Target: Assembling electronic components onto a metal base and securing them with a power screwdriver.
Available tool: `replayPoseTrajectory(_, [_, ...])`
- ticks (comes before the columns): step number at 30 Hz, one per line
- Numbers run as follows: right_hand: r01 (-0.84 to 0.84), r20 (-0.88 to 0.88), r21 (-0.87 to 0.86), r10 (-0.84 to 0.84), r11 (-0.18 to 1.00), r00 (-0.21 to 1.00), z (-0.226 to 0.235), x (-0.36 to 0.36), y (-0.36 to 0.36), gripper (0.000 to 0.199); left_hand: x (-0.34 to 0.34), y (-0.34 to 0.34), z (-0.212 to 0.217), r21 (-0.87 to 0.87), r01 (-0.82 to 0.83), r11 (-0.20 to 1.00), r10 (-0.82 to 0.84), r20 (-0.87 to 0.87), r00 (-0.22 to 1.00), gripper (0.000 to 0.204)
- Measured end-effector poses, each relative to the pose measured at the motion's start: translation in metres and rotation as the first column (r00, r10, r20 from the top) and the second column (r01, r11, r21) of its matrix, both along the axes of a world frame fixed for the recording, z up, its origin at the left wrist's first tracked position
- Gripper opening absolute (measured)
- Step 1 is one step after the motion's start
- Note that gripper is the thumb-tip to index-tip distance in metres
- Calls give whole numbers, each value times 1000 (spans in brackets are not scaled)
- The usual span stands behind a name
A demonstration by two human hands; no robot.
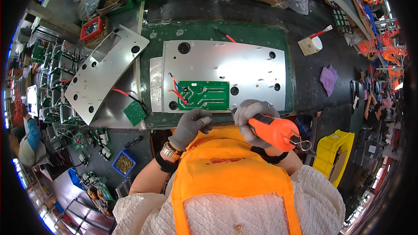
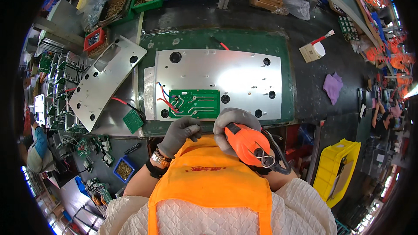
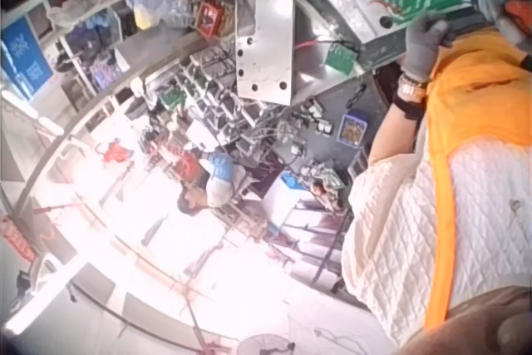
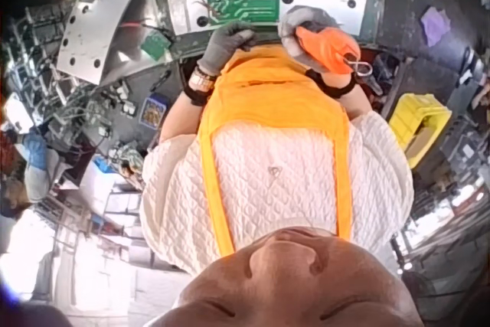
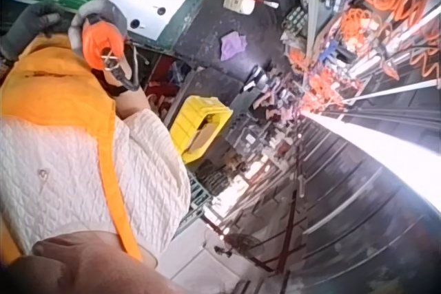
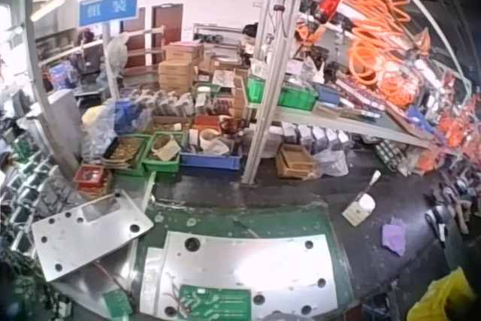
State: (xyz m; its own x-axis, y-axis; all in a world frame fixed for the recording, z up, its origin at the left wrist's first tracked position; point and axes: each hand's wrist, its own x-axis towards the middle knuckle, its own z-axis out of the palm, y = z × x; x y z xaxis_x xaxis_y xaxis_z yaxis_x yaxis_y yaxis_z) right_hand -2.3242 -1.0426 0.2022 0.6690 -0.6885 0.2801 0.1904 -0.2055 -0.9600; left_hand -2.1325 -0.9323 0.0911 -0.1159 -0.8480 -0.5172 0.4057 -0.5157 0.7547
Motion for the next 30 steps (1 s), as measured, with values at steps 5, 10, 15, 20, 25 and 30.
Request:
replayPoseTrajectory(5, [-8,66,98,2,995,998,20,-1,0,29,8,9,0,34,-64,997,64,-18,998,20])
replayPoseTrajectory(10, [-60,428,76,22,995,904,31,15,-14,37,16,20,11,-41,-81,996,81,8,997,17])
replayPoseTrajectory(15, [-172,504,223,37,960,863,30,27,-8,40,5,22,22,-33,-151,988,149,-63,987,19])
replayPoseTrajectory(20, [-167,508,246,20,955,861,27,24,-10,43,13,26,24,-14,-196,981,193,-98,976,20])
replayPoseTrajectory(25, [-180,517,251,25,951,855,28,27,-8,41,15,30,29,-34,-230,973,225,-118,967,18])
replayPoseTrajectory(30, [-174,535,247,16,953,844,30,32,-7,40,17,31,31,21,-205,979,206,-54,977,14])
